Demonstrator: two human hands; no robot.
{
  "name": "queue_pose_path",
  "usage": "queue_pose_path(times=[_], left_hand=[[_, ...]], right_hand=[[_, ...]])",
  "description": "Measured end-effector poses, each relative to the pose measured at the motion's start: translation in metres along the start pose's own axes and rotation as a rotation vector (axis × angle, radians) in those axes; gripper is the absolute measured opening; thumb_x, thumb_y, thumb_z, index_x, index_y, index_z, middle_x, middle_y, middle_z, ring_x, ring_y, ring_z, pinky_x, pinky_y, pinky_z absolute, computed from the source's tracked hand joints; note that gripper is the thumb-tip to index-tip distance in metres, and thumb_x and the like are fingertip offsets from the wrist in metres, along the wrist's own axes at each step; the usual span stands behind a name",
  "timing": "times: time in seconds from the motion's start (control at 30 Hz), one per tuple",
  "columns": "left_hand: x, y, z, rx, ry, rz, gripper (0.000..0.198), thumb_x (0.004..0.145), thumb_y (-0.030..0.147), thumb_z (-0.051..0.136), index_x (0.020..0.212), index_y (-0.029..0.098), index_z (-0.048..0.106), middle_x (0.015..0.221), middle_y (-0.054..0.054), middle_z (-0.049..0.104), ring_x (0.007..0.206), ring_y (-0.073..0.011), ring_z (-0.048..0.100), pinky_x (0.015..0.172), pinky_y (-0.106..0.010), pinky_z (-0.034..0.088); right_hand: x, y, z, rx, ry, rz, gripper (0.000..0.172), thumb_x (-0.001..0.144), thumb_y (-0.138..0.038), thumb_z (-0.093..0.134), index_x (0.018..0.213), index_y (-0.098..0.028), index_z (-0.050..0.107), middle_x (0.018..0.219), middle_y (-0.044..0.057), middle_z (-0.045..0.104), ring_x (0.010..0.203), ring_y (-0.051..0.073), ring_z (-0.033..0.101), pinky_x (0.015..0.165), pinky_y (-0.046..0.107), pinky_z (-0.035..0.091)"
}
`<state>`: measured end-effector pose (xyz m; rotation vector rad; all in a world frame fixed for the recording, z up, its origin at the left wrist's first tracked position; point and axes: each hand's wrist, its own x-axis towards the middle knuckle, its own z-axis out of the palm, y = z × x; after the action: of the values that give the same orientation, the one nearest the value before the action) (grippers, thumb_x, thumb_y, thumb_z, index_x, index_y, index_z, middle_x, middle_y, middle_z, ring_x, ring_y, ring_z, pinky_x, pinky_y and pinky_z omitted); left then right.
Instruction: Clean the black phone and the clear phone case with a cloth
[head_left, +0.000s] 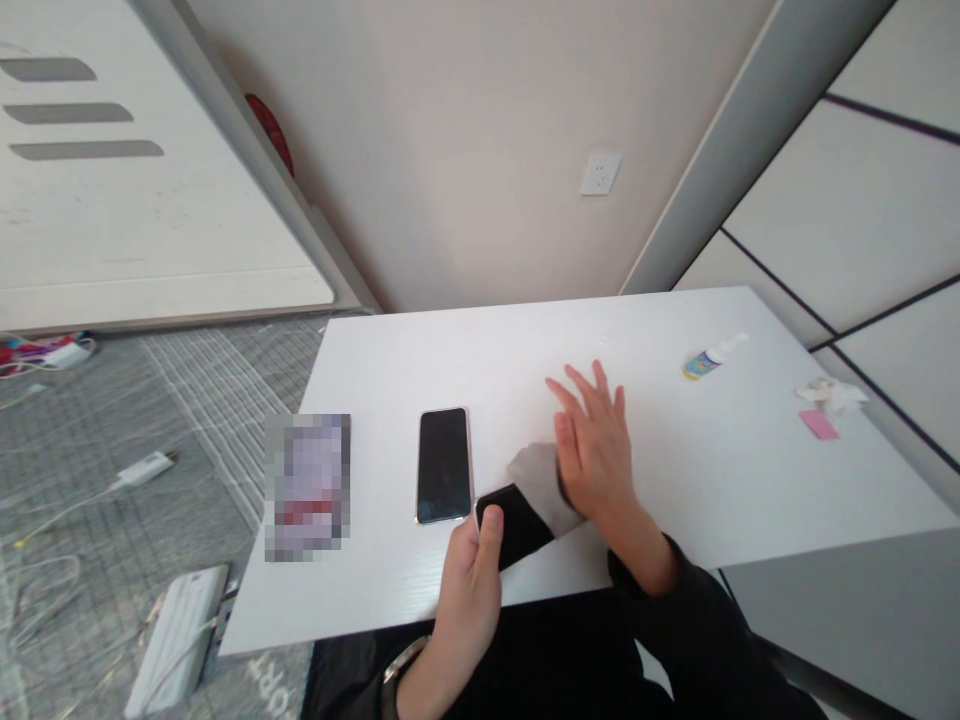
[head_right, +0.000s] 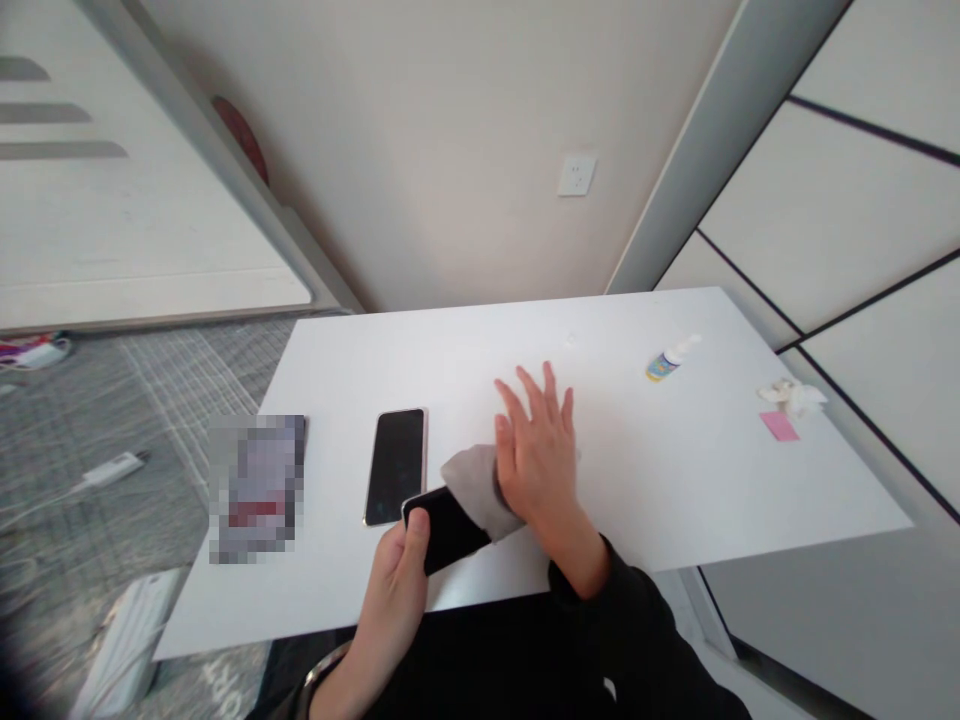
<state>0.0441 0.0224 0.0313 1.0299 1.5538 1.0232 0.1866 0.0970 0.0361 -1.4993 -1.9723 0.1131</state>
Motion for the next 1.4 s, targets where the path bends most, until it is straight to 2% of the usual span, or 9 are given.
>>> queue_pose_path(times=[0.23, 0.4, 0.53, 0.7, 0.87, 1.03, 1.17, 1.27, 1.4], left_hand=[[-0.004, -0.003, 0.005, -0.001, -0.019, 0.032, 0.077, 0.089, 0.091, 0.035, 0.07, 0.021, 0.06, 0.069, -0.004, 0.061, 0.07, -0.0209, 0.057, 0.067, -0.032, 0.052], [-0.011, -0.011, 0.005, 0.032, 0.079, 0.03, 0.076, 0.086, 0.094, 0.039, 0.065, 0.022, 0.055, 0.064, -0.003, 0.055, 0.062, -0.0183, 0.051, 0.06, -0.031, 0.048], [-0.011, -0.01, 0.011, 0.018, 0.06, 0.052, 0.079, 0.086, 0.094, 0.037, 0.075, 0.021, 0.064, 0.069, -0.005, 0.062, 0.068, -0.0205, 0.058, 0.065, -0.032, 0.052], [-0.009, -0.01, 0.013, 0.038, 0.16, 0.043, 0.079, 0.086, 0.095, 0.035, 0.065, 0.023, 0.057, 0.063, -0.004, 0.057, 0.06, -0.0191, 0.054, 0.058, -0.033, 0.05], [-0.008, -0.008, 0.011, 0.038, 0.165, 0.052, 0.079, 0.084, 0.097, 0.036, 0.064, 0.023, 0.059, 0.062, -0.004, 0.059, 0.063, -0.0203, 0.056, 0.06, -0.033, 0.051], [-0.01, -0.003, 0.012, 0.052, 0.218, 0.024, 0.082, 0.082, 0.098, 0.034, 0.064, 0.023, 0.059, 0.064, -0.006, 0.062, 0.063, -0.0216, 0.058, 0.062, -0.035, 0.053], [-0.006, 0.003, 0.014, 0.048, 0.16, 0.024, 0.082, 0.081, 0.099, 0.034, 0.064, 0.023, 0.059, 0.065, -0.007, 0.064, 0.067, -0.0236, 0.063, 0.067, -0.036, 0.055], [-0.003, 0.007, 0.001, 0.062, 0.17, 0.007, 0.083, 0.084, 0.097, 0.033, 0.07, 0.021, 0.063, 0.069, -0.008, 0.067, 0.072, -0.0258, 0.065, 0.07, -0.037, 0.056], [0.014, 0.013, -0.019, 0.061, 0.121, 0.031, 0.074, 0.091, 0.087, 0.041, 0.068, 0.02, 0.062, 0.066, -0.005, 0.063, 0.069, -0.023, 0.061, 0.064, -0.033, 0.051]], right_hand=[[-0.009, -0.015, -0.001, 0.069, -0.054, -0.155, 0.043, 0.109, -0.028, 0.034, 0.147, -0.022, 0.051, 0.161, 0.008, 0.05, 0.161, 0.03, 0.02, 0.128, 0.062, 0.02], [-0.001, 0.002, 0.002, 0.064, 0.125, 0.059, 0.04, 0.11, -0.031, 0.031, 0.141, -0.022, 0.055, 0.157, 0.011, 0.051, 0.16, 0.034, 0.024, 0.125, 0.07, 0.02], [-0.004, -0.007, 0.005, 0.144, -0.004, -0.11, 0.04, 0.11, -0.031, 0.032, 0.145, -0.026, 0.052, 0.159, 0.005, 0.051, 0.159, 0.028, 0.027, 0.128, 0.06, 0.023], [-0.004, -0.008, 0.004, 0.075, 0.081, 0.057, 0.042, 0.11, -0.031, 0.031, 0.145, -0.023, 0.052, 0.16, 0.011, 0.048, 0.161, 0.034, 0.022, 0.124, 0.071, 0.021], [-0.007, -0.011, 0.001, 0.103, -0.003, -0.072, 0.042, 0.107, -0.032, 0.034, 0.145, -0.028, 0.052, 0.163, 0.004, 0.047, 0.16, 0.029, 0.024, 0.128, 0.062, 0.019], [-0.007, -0.007, 0.005, 0.101, 0.099, 0.112, 0.044, 0.109, -0.034, 0.029, 0.146, -0.025, 0.051, 0.164, 0.011, 0.043, 0.16, 0.035, 0.023, 0.123, 0.073, 0.022], [-0.009, -0.012, 0.006, 0.207, -0.017, -0.006, 0.044, 0.107, -0.036, 0.037, 0.147, -0.031, 0.054, 0.169, 0.003, 0.039, 0.162, 0.031, 0.019, 0.129, 0.065, 0.012], [-0.002, 0.009, 0.0, 0.542, 0.007, 0.246, 0.044, 0.105, -0.045, 0.045, 0.143, -0.028, 0.059, 0.17, 0.004, 0.036, 0.163, 0.029, 0.011, 0.13, 0.062, -0.001], [0.001, 0.034, -0.009, 0.815, -0.111, 0.375, 0.056, 0.11, -0.055, 0.026, 0.139, -0.025, 0.064, 0.148, 0.011, 0.064, 0.144, 0.029, 0.054, 0.12, 0.059, 0.039]])
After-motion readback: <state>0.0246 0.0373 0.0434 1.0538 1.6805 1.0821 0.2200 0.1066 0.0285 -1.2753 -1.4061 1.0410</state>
